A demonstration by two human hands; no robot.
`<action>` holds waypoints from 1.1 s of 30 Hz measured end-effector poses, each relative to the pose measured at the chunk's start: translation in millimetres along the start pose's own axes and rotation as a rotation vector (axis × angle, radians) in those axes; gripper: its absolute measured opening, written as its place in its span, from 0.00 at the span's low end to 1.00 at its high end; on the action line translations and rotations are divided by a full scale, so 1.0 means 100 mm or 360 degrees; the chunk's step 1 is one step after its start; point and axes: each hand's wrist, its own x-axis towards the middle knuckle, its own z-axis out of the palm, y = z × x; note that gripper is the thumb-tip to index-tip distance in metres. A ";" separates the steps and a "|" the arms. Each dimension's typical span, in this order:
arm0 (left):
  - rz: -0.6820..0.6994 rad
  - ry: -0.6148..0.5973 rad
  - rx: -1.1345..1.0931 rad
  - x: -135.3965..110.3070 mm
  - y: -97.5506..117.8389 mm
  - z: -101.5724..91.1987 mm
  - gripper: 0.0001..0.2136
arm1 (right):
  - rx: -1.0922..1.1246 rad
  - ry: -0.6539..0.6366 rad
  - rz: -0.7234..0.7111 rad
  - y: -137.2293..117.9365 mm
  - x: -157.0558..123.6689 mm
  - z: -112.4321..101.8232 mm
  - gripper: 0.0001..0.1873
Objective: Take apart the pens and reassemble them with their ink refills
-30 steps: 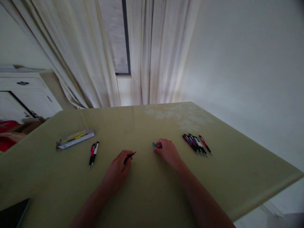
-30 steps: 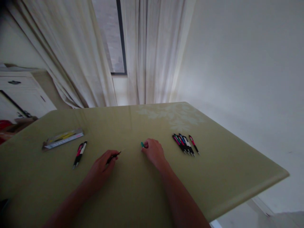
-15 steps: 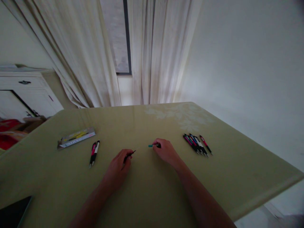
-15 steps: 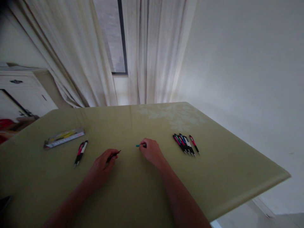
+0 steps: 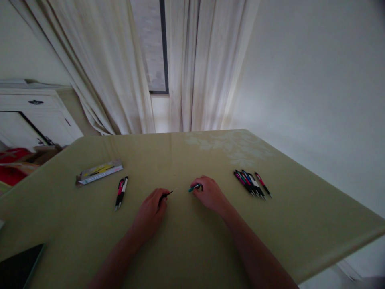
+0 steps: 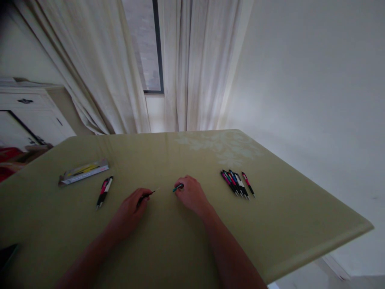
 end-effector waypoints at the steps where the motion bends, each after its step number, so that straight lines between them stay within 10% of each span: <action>1: 0.0004 0.0005 0.0001 0.00 0.00 0.00 0.12 | -0.0009 -0.0008 -0.0003 -0.01 0.00 0.00 0.11; 20: 0.0010 0.0011 0.0020 0.00 0.01 0.02 0.11 | -0.0320 0.0028 -0.0134 -0.07 -0.05 -0.01 0.10; 33: -0.0085 0.0044 -0.0090 0.01 0.09 -0.01 0.10 | 0.0276 0.0091 0.0013 -0.02 0.03 0.00 0.11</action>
